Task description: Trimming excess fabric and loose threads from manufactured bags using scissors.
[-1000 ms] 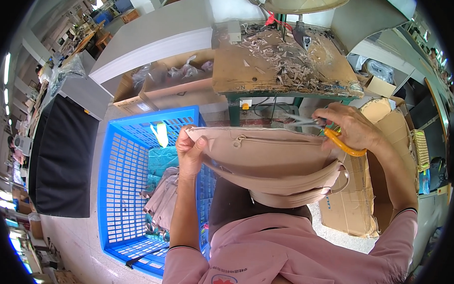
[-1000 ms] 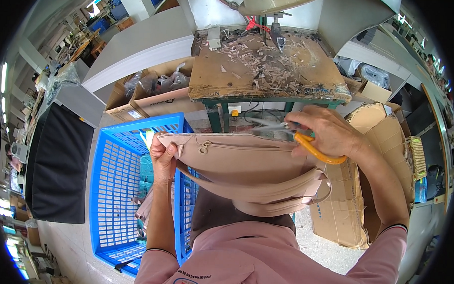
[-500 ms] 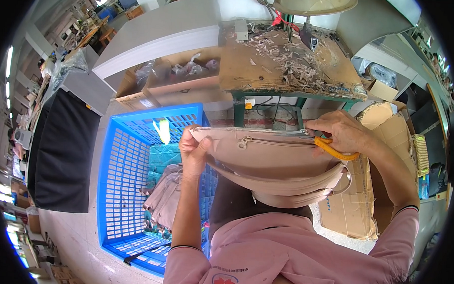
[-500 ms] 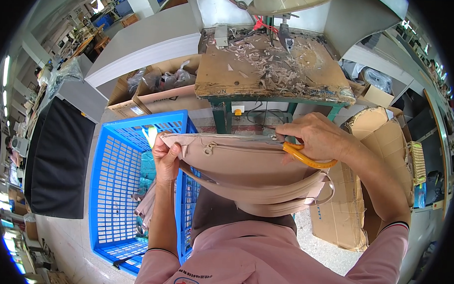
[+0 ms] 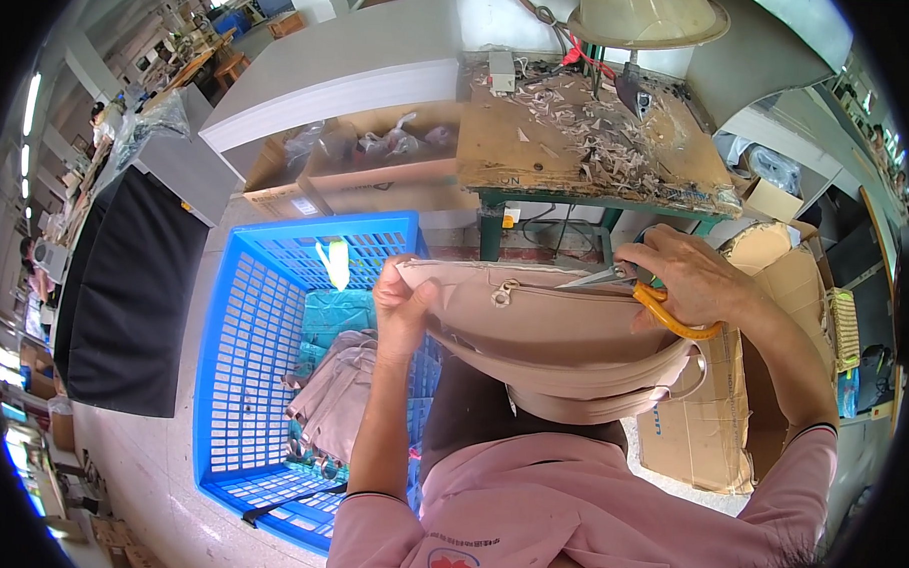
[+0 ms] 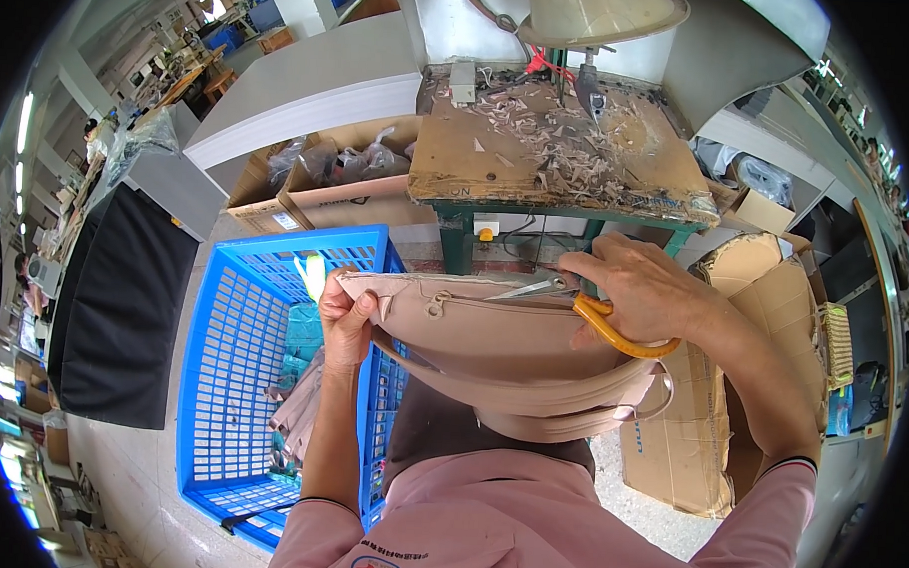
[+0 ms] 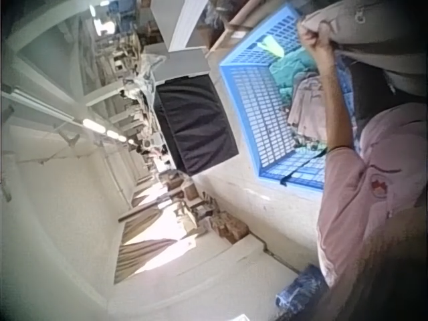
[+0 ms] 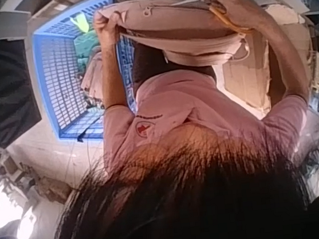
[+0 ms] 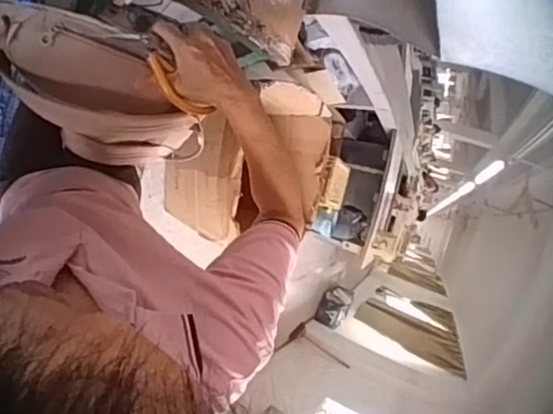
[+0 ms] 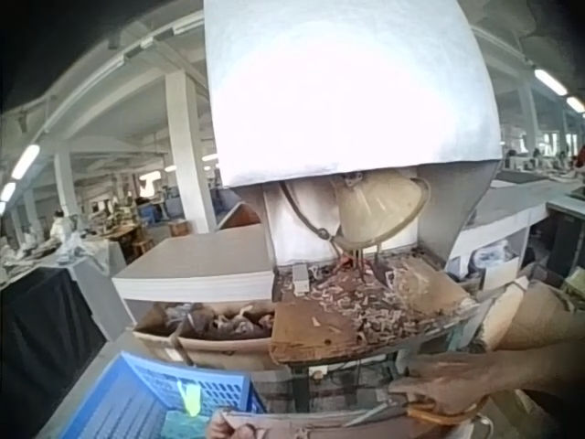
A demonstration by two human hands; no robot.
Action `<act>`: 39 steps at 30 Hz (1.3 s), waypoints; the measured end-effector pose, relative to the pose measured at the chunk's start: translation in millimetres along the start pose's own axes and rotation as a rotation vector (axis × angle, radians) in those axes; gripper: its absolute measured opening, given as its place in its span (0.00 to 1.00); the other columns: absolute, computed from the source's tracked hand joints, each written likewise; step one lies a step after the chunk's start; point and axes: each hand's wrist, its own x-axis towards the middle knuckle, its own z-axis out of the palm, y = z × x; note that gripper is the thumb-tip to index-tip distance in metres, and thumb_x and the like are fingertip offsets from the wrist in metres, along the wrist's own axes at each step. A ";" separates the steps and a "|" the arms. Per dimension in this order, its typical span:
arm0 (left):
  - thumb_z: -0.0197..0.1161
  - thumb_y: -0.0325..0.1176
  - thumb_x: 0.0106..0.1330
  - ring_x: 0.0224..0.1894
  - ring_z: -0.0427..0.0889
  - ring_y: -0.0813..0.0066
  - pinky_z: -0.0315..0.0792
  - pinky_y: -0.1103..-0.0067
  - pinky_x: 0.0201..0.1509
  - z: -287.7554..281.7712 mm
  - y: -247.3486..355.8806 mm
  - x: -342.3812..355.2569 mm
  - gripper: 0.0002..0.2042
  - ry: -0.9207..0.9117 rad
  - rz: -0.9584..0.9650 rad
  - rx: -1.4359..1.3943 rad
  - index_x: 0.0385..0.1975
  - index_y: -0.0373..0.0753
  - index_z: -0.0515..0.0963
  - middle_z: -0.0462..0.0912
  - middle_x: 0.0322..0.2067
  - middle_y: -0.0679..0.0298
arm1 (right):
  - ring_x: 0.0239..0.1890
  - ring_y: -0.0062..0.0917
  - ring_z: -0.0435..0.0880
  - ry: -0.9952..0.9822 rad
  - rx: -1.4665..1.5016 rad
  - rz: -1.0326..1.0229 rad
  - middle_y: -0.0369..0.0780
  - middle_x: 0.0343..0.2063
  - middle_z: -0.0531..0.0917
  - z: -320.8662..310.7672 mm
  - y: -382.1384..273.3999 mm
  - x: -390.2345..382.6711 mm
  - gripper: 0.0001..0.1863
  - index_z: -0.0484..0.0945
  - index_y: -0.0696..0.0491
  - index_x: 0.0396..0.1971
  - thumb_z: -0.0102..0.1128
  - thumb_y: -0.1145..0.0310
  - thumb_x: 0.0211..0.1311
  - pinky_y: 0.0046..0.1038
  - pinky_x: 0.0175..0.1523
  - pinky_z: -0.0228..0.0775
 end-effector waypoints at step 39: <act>0.62 0.23 0.49 0.35 0.74 0.79 0.68 0.83 0.41 10.3 6.0 -3.5 0.15 0.031 -0.016 0.001 0.38 0.37 0.69 0.76 0.34 0.65 | 0.16 0.35 0.72 0.277 -0.118 -0.317 0.40 0.11 0.71 24.3 9.4 23.8 0.22 0.71 0.53 0.28 0.67 0.55 0.36 0.30 0.21 0.63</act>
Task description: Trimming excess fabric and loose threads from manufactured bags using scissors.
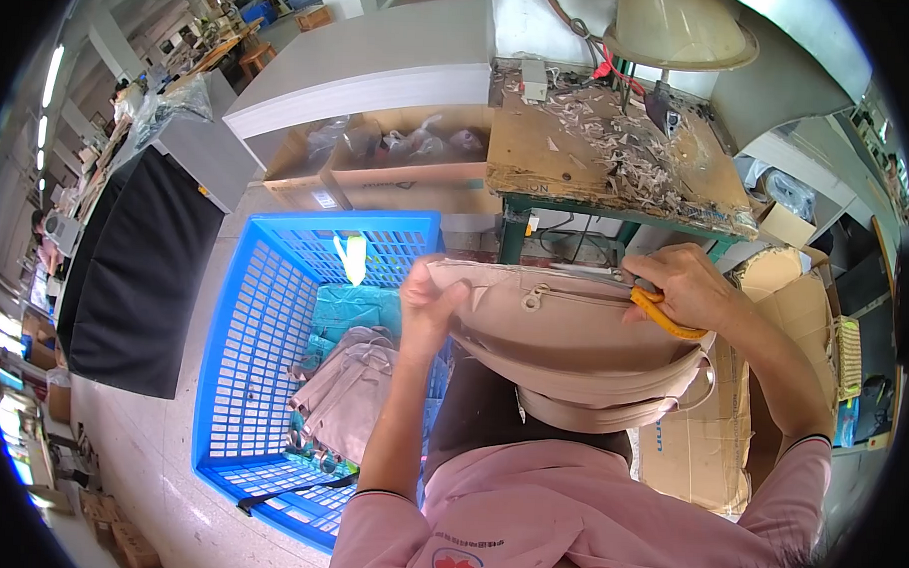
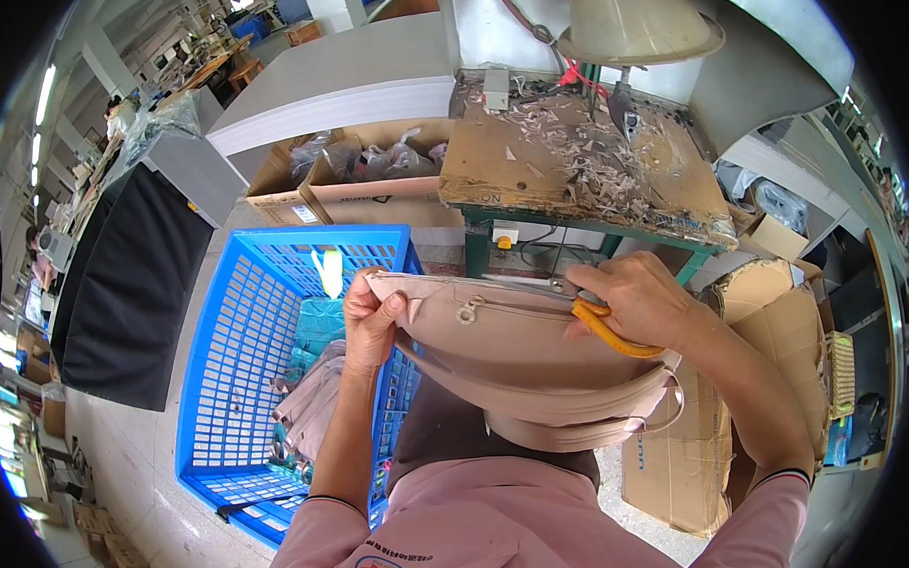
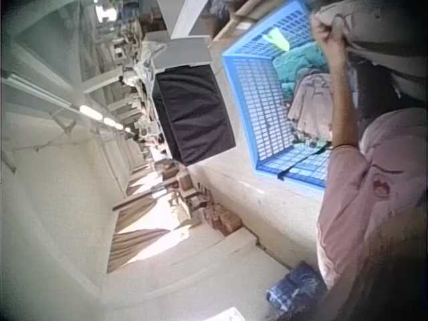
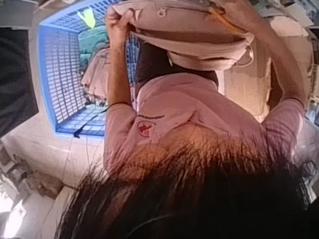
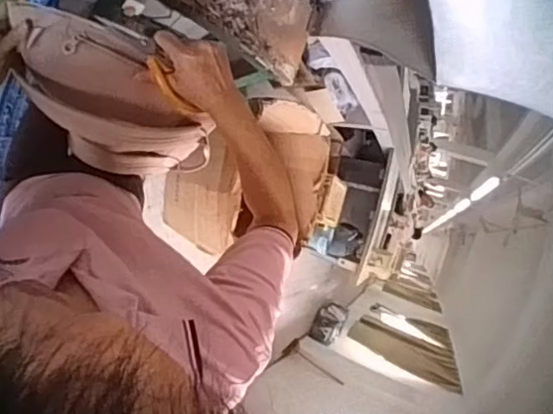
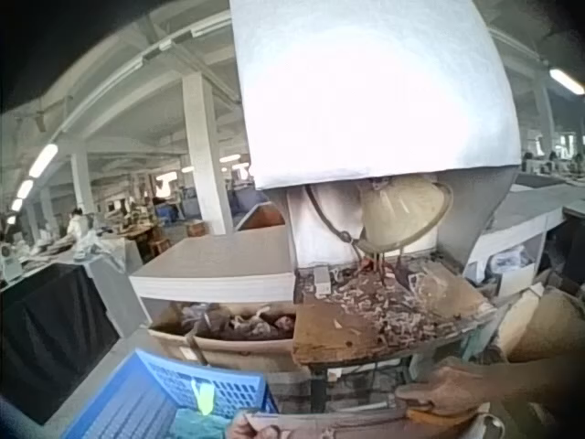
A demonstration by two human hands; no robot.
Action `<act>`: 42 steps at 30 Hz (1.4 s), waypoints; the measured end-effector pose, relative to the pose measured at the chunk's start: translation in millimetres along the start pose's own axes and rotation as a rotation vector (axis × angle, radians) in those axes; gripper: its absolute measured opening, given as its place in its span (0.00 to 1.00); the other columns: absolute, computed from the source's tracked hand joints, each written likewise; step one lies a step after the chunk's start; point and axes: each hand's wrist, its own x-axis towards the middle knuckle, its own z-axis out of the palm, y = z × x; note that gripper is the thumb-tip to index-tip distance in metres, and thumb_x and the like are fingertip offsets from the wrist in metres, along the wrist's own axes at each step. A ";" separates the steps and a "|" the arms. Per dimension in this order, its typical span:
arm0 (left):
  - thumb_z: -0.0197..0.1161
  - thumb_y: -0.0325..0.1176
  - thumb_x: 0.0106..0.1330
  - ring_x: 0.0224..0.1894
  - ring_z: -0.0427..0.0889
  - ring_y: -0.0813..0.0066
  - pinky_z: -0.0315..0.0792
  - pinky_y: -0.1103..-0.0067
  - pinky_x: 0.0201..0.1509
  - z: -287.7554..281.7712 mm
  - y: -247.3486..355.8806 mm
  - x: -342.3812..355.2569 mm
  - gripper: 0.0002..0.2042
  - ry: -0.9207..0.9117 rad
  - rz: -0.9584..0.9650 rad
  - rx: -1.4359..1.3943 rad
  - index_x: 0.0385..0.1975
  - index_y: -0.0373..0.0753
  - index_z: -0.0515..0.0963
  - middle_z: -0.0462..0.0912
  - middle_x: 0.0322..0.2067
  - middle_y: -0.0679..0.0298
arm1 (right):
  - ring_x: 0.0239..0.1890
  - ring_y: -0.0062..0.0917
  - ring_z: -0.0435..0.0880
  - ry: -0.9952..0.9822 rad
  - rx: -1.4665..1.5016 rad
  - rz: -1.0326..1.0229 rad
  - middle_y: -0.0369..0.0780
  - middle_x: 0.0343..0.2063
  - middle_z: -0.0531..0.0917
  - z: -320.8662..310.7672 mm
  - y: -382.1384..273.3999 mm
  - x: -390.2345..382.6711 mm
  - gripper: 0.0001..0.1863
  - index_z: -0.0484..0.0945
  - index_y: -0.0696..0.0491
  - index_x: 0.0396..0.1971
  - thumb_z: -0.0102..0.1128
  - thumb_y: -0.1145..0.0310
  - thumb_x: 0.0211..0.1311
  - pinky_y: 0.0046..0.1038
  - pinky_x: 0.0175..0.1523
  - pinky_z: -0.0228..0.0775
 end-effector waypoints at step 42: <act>0.62 0.24 0.51 0.28 0.72 0.84 0.68 0.86 0.30 46.8 25.9 -8.6 0.14 -0.111 0.007 0.195 0.38 0.36 0.68 0.75 0.28 0.67 | 0.19 0.18 0.70 0.245 0.592 0.257 0.35 0.18 0.72 -25.2 -10.6 17.7 0.23 0.71 0.57 0.36 0.67 0.62 0.42 0.23 0.26 0.63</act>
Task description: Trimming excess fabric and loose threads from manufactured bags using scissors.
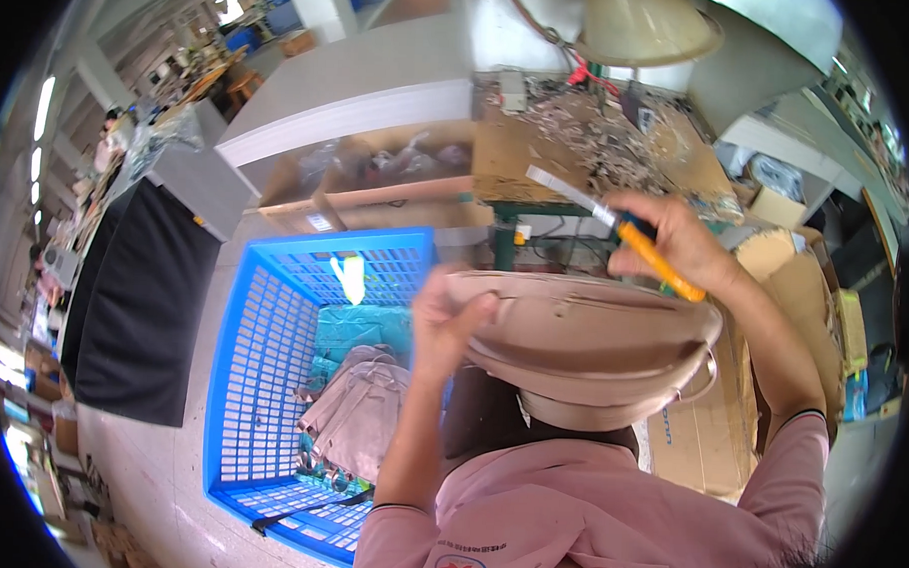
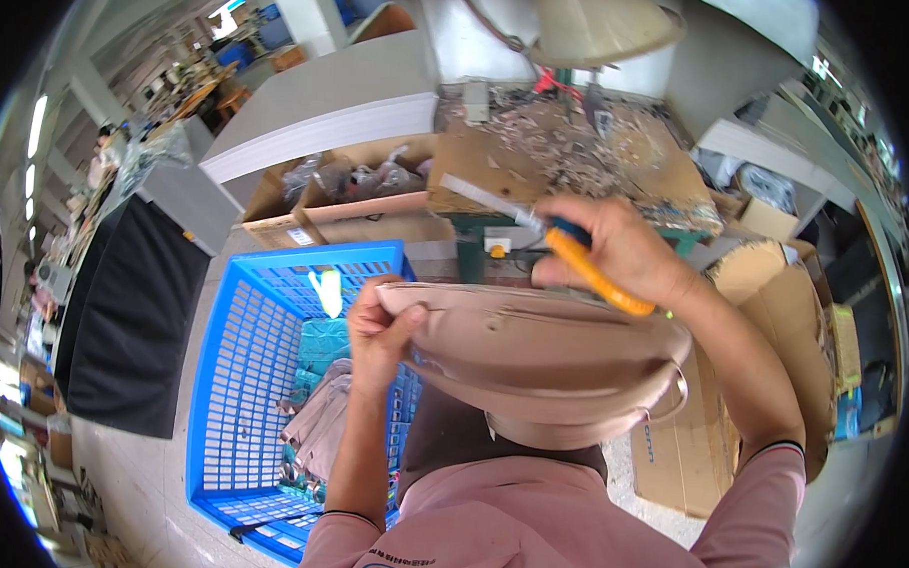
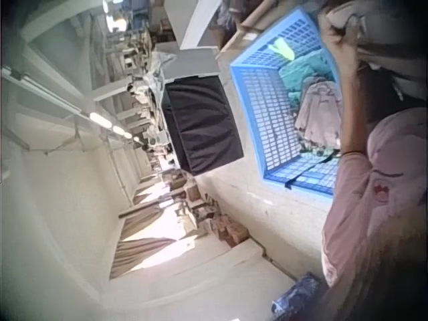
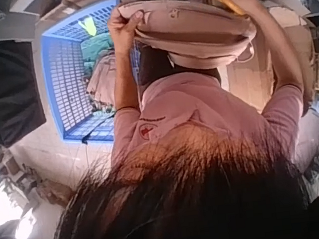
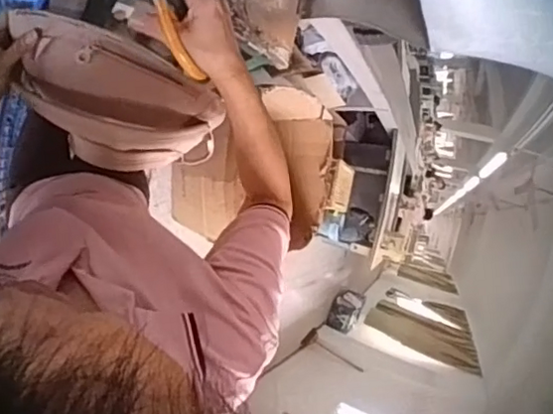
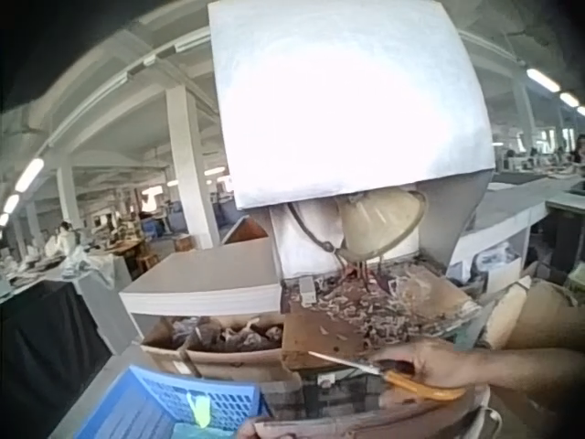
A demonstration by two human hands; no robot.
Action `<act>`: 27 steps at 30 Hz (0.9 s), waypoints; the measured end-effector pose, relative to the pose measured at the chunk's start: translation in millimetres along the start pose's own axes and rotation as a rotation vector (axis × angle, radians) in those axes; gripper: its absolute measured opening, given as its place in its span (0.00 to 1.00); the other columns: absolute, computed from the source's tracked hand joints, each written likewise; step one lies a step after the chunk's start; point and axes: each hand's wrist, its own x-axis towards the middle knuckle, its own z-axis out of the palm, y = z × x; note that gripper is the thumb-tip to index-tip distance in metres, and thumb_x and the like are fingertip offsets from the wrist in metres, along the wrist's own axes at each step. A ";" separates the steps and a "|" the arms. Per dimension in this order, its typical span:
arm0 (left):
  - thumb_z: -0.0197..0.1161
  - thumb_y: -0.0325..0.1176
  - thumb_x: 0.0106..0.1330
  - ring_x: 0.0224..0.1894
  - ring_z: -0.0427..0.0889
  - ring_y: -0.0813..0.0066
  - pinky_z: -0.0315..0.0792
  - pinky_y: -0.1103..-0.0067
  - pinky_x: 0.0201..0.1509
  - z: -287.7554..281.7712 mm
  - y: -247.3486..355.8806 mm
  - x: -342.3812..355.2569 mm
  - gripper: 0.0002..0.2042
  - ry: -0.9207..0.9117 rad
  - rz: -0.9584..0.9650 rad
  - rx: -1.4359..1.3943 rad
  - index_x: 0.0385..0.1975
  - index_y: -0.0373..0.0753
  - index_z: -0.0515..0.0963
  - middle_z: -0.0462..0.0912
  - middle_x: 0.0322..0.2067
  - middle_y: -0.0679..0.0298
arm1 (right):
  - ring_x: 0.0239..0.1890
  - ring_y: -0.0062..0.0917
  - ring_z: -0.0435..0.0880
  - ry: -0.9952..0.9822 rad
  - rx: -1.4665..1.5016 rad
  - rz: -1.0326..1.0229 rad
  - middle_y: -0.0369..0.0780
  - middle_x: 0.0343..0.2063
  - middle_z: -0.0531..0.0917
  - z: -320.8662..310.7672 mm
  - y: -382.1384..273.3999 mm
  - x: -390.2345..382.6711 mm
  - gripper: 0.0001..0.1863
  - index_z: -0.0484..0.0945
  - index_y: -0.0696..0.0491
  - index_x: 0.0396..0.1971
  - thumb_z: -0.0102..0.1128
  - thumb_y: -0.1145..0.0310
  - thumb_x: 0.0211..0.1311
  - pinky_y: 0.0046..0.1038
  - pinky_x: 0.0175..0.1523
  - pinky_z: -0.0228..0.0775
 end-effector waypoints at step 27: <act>0.67 0.31 0.47 0.32 0.70 0.80 0.64 0.83 0.40 -54.4 -24.8 -19.7 0.17 0.202 0.015 -0.073 0.35 0.35 0.68 0.73 0.29 0.67 | 0.32 0.33 0.71 -0.266 -0.578 -0.024 0.40 0.25 0.70 -46.3 54.9 -70.8 0.29 0.70 0.50 0.40 0.69 0.56 0.34 0.33 0.35 0.66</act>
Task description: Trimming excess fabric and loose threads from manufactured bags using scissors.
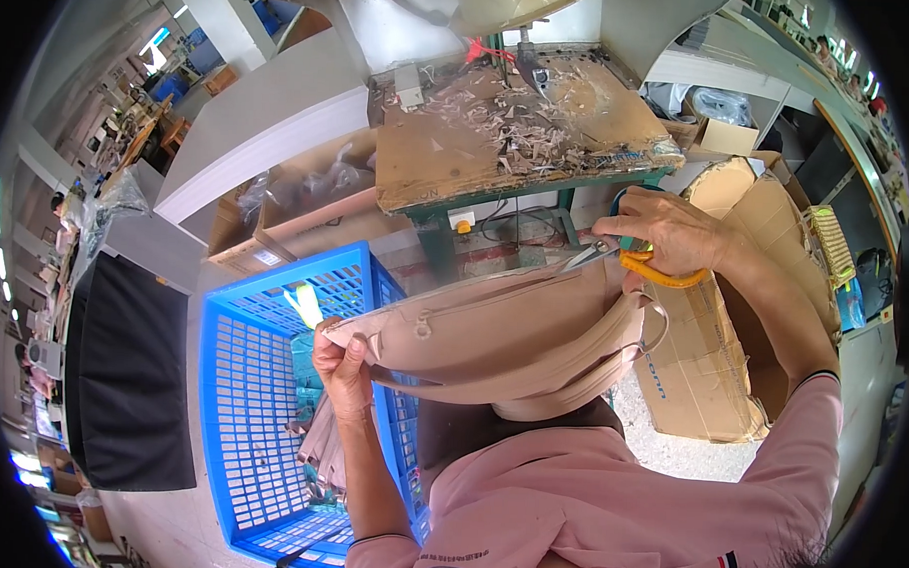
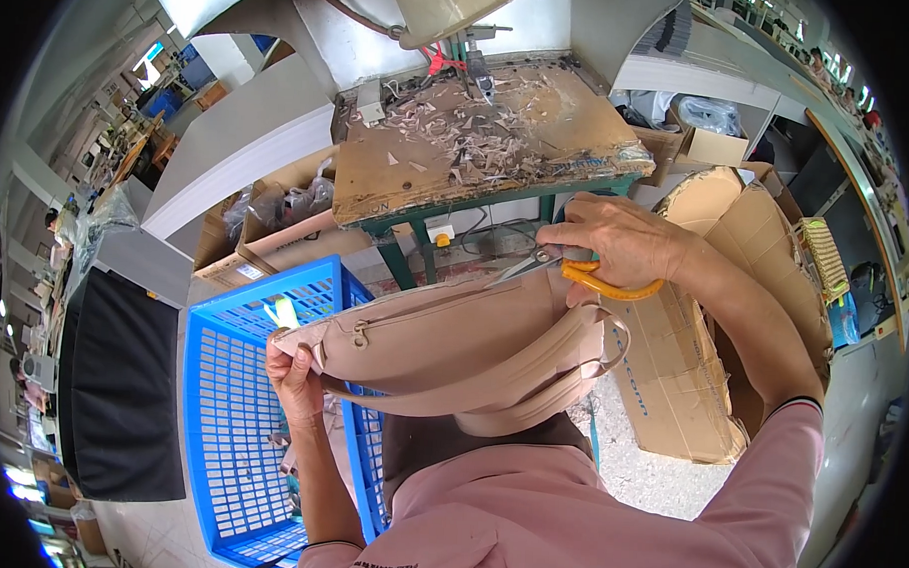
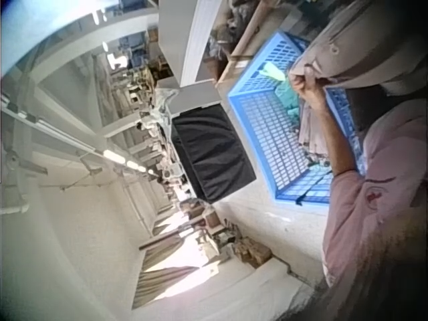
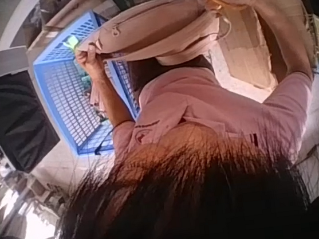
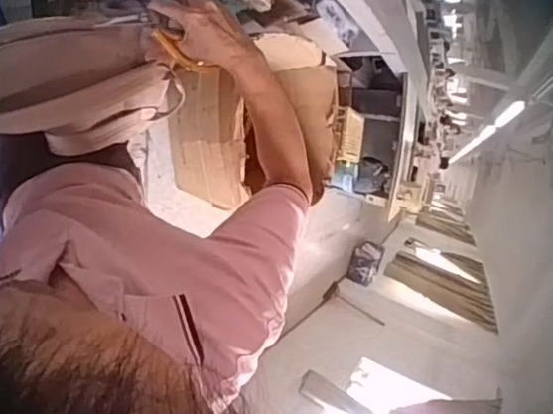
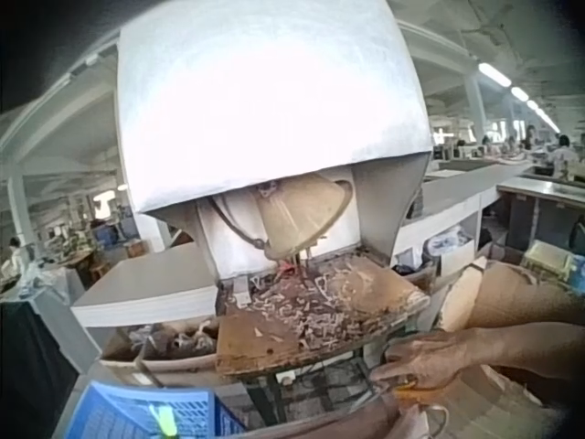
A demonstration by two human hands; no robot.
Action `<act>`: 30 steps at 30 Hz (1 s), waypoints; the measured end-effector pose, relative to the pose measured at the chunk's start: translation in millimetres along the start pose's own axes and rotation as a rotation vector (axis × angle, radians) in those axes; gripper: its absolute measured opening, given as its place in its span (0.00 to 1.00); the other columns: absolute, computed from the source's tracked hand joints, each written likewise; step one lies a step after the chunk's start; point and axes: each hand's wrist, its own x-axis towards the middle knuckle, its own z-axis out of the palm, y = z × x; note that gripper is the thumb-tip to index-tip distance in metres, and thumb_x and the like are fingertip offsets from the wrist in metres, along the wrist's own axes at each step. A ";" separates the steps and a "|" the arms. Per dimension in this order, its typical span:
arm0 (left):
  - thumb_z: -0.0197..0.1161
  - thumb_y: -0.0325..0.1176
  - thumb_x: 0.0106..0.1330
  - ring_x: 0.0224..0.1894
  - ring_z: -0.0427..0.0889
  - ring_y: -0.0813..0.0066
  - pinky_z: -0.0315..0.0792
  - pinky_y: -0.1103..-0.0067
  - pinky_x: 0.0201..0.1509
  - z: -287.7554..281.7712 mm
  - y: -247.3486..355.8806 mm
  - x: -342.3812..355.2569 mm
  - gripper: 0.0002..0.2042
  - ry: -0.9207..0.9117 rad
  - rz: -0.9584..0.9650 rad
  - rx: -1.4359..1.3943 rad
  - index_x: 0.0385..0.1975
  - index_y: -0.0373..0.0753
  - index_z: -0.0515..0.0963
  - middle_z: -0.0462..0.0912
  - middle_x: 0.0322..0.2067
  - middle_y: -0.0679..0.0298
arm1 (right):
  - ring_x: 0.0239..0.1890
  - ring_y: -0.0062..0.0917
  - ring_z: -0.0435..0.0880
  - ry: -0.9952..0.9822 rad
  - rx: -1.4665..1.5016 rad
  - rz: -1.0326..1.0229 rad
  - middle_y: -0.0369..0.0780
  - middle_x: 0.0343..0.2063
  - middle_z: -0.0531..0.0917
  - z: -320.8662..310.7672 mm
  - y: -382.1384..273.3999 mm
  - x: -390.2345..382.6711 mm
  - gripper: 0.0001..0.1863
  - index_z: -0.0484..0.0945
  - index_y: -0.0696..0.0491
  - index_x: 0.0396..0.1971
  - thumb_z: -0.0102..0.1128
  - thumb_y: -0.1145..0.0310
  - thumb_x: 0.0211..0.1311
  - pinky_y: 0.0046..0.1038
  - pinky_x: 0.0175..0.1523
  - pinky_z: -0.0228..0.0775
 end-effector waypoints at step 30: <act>0.66 0.31 0.48 0.37 0.73 0.76 0.65 0.79 0.46 -25.6 -15.8 -5.5 0.20 -0.019 0.018 -0.048 0.40 0.35 0.66 0.74 0.34 0.65 | 0.26 0.31 0.73 -0.042 -0.008 -0.150 0.38 0.19 0.72 5.5 0.0 10.6 0.24 0.71 0.50 0.36 0.66 0.54 0.37 0.31 0.28 0.65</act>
